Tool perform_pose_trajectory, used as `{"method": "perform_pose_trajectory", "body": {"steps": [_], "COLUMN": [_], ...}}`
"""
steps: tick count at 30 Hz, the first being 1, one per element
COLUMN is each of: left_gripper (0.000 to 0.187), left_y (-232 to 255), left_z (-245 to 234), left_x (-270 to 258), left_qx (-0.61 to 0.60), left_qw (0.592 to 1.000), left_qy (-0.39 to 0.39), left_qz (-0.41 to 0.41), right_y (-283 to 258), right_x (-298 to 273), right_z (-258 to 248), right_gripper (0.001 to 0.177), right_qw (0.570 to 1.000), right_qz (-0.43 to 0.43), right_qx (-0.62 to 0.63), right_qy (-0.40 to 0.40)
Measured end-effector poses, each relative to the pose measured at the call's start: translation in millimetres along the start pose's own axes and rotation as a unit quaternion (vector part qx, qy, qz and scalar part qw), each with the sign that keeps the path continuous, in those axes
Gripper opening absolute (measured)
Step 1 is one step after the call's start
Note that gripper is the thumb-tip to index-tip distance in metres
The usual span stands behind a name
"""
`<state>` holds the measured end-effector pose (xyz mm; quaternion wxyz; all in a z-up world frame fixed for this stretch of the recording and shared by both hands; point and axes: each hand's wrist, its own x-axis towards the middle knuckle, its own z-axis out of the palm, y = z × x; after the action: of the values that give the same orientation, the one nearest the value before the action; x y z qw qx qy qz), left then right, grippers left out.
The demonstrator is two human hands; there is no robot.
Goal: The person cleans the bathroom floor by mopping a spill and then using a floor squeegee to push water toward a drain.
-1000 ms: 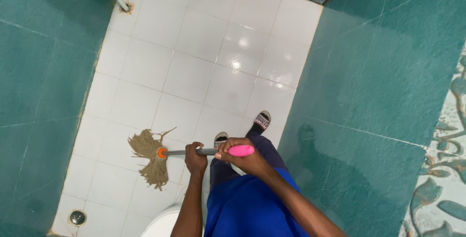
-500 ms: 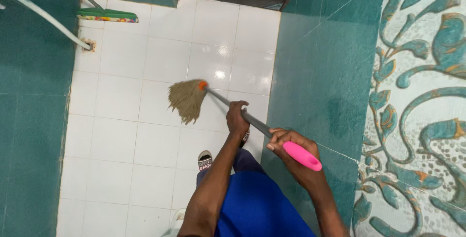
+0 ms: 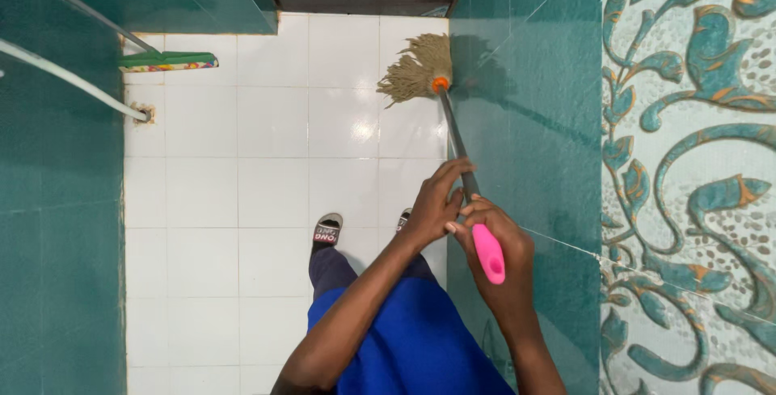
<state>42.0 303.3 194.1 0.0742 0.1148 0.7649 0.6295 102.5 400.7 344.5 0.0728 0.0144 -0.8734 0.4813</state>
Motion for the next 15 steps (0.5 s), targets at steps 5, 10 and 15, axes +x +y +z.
{"method": "perform_pose_trajectory", "body": {"steps": [5, 10, 15], "left_gripper": [0.048, 0.058, 0.034], "left_y": [88.2, 76.5, 33.1], "left_z": [-75.5, -117.6, -154.2], "left_x": [-47.1, -25.8, -16.3], "left_qx": [-0.076, 0.135, -0.054], "left_qw": [0.996, 0.979, 0.978], "left_qy": [0.041, 0.082, 0.153], "left_qz": [0.039, 0.127, 0.131], "right_y": [38.5, 74.3, 130.4], "right_x": [31.7, 49.4, 97.4], "right_z": [52.5, 134.6, 204.8], "right_gripper": [0.013, 0.026, 0.049], "right_qw": [0.997, 0.99, 0.99], "right_qz": [0.033, 0.038, 0.113], "right_qx": [0.059, 0.138, -0.008], "right_qy": [0.027, 0.005, -0.086]}}
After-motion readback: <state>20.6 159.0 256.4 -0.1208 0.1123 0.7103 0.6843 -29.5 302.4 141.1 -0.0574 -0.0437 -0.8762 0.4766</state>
